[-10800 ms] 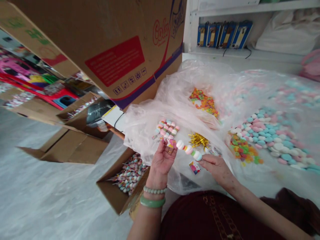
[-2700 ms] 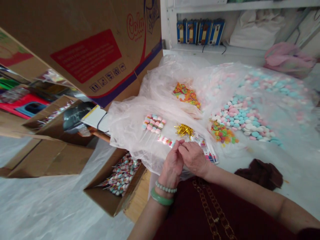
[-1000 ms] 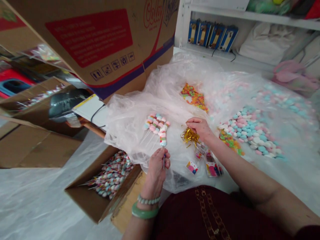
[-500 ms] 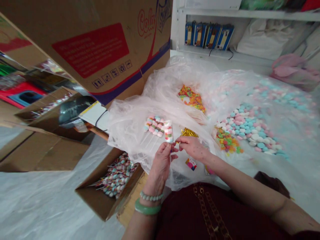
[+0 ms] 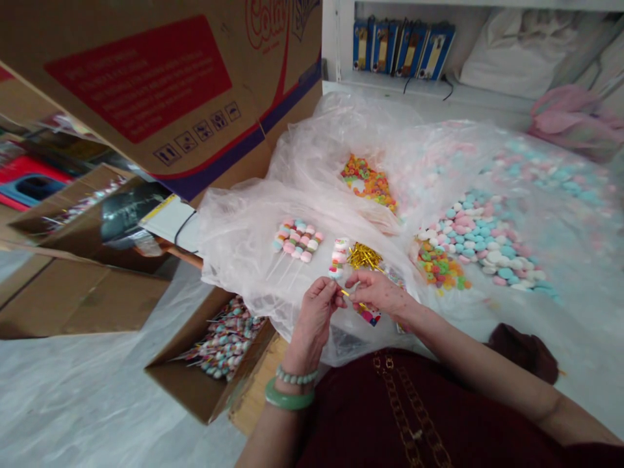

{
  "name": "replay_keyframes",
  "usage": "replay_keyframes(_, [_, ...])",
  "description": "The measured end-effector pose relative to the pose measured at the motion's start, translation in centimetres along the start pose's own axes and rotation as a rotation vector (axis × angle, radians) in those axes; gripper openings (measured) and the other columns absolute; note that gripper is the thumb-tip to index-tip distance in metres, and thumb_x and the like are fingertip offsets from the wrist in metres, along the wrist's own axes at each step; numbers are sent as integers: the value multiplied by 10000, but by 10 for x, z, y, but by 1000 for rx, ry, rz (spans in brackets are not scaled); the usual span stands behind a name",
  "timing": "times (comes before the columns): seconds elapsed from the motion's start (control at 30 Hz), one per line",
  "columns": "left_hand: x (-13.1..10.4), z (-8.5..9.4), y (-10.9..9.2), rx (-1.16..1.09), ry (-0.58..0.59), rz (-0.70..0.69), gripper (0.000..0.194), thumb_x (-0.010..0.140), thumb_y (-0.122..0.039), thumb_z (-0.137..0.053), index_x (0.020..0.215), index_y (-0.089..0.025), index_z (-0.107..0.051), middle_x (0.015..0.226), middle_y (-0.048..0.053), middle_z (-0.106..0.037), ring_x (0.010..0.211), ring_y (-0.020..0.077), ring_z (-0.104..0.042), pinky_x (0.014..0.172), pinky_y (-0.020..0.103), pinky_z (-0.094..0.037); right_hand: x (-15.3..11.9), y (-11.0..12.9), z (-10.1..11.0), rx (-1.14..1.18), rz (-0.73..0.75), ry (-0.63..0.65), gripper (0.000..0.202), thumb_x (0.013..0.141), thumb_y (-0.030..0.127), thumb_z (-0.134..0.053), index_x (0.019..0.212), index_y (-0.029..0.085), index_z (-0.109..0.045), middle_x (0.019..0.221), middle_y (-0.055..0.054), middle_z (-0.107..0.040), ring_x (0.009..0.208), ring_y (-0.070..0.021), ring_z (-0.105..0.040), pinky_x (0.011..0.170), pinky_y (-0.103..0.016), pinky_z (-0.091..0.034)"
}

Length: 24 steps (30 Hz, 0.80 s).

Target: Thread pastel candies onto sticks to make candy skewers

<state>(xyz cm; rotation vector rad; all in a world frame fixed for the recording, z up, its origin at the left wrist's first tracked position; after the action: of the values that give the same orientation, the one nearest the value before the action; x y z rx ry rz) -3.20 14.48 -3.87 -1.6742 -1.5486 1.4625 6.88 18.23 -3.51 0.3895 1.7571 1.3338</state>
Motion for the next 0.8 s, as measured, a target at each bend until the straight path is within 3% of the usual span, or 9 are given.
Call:
replay_keyframes(0.1, [2,7,3,-49,-48,8,262,684,-377,-680,648,-171,-521,519,-36,-525,489,86,-486,553,226,-416,-5,-14,0,84,-42,-3,97,646,236,-595,708,168,-625,501,44,-570,366,-59,-364,378,-190,-241])
replay_keyframes(0.17, [2,13,7,-53,-88,27,265,679,-381,-681,661,-166,-528,549,-35,-538,493,79,-499,547,219,-428,-9,-13,8,41,3,-84,65,640,215,-590,660,175,-637,497,45,-545,412,-79,-405,410,-202,-271])
replay_keyframes(0.3, [0,17,19,22,-143,92,274,688,-400,-668,707,-166,-528,567,-51,-549,357,34,-389,371,179,-286,-22,22,24,-203,277,-328,119,680,192,-567,623,210,-670,584,29,-595,594,-134,-521,583,-245,-391])
replay_keyframes(0.4, [0,13,28,16,-141,144,257,704,-385,-650,694,-173,-506,477,-86,-469,289,18,-256,313,183,-140,-24,39,10,-235,381,-282,170,725,195,-553,734,238,-717,718,18,-663,708,-156,-567,693,-273,-423])
replay_keyframes(0.6, [2,9,45,-132,-131,227,208,645,-292,-650,653,-169,-483,450,-89,-442,281,13,-236,309,181,-116,-29,41,5,28,335,-262,171,763,243,-569,840,230,-722,728,7,-653,635,-145,-555,609,-265,-438])
replay_keyframes(0.7, [2,6,44,-159,-106,219,209,642,-281,-650,644,-170,-474,452,-88,-440,284,9,-237,314,181,-115,-30,48,5,-130,443,-283,171,769,216,-568,829,239,-727,797,-4,-684,747,-170,-600,725,-291,-455])
replay_keyframes(0.8, [-1,-2,43,-162,-53,225,217,653,-278,-665,655,-165,-480,461,-82,-453,289,7,-236,323,184,-118,-21,39,5,-357,480,-320,222,790,178,-525,826,260,-728,853,-4,-703,840,-181,-619,805,-302,-442])
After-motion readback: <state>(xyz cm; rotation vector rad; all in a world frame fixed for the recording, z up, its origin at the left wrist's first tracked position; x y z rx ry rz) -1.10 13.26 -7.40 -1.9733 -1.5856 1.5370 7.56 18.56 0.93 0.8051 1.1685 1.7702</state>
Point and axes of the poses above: each hand's wrist, its own x-axis towards the middle knuckle, its own z-axis out of the back of the hand, y = z × x, the point moved 10 cm from there along x, towards the middle knuckle
